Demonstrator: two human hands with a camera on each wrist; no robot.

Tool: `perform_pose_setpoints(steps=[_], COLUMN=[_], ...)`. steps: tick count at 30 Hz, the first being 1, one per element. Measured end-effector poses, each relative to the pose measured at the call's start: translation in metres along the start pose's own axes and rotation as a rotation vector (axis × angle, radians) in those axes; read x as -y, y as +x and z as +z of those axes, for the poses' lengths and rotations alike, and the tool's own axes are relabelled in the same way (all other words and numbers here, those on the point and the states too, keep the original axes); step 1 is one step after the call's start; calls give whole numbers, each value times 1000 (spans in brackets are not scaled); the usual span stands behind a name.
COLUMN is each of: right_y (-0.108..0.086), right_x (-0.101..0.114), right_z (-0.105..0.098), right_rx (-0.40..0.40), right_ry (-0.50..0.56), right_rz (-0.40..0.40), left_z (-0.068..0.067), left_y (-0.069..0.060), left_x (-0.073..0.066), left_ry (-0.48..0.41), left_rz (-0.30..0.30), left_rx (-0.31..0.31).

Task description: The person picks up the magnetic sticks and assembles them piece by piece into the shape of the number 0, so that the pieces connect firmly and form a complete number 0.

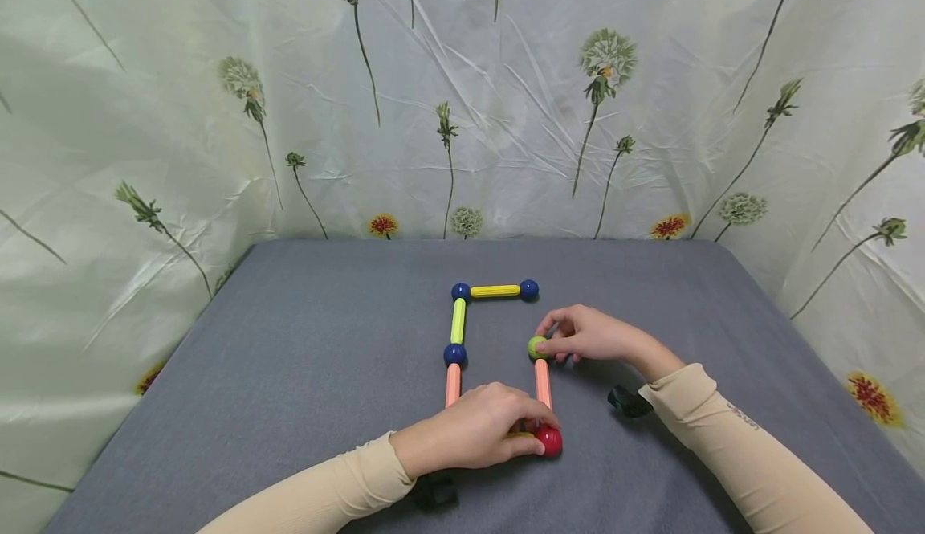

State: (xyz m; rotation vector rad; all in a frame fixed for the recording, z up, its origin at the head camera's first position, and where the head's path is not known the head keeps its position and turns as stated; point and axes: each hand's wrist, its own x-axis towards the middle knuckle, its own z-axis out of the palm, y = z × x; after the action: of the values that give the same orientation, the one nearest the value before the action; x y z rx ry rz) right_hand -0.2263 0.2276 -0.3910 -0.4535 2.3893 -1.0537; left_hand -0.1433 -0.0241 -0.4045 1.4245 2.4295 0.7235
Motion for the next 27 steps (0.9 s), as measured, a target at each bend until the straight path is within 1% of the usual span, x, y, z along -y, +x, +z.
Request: perform_pose_setpoints(steps=[13,20,27], right_y=[-1,-2,-3], right_x=[0,1,3], right_z=[3,3,4], right_rx=[10,11,16], right_ry=[-9,-6,-4], right_rz=[-19,-2,-3], left_z=[0,0,-1], left_y=[0,1,1], left_x=[0,0,1], left_ry=[1,5,-3], left_rz=[5,9,-10], left_rx=[2,-1,19])
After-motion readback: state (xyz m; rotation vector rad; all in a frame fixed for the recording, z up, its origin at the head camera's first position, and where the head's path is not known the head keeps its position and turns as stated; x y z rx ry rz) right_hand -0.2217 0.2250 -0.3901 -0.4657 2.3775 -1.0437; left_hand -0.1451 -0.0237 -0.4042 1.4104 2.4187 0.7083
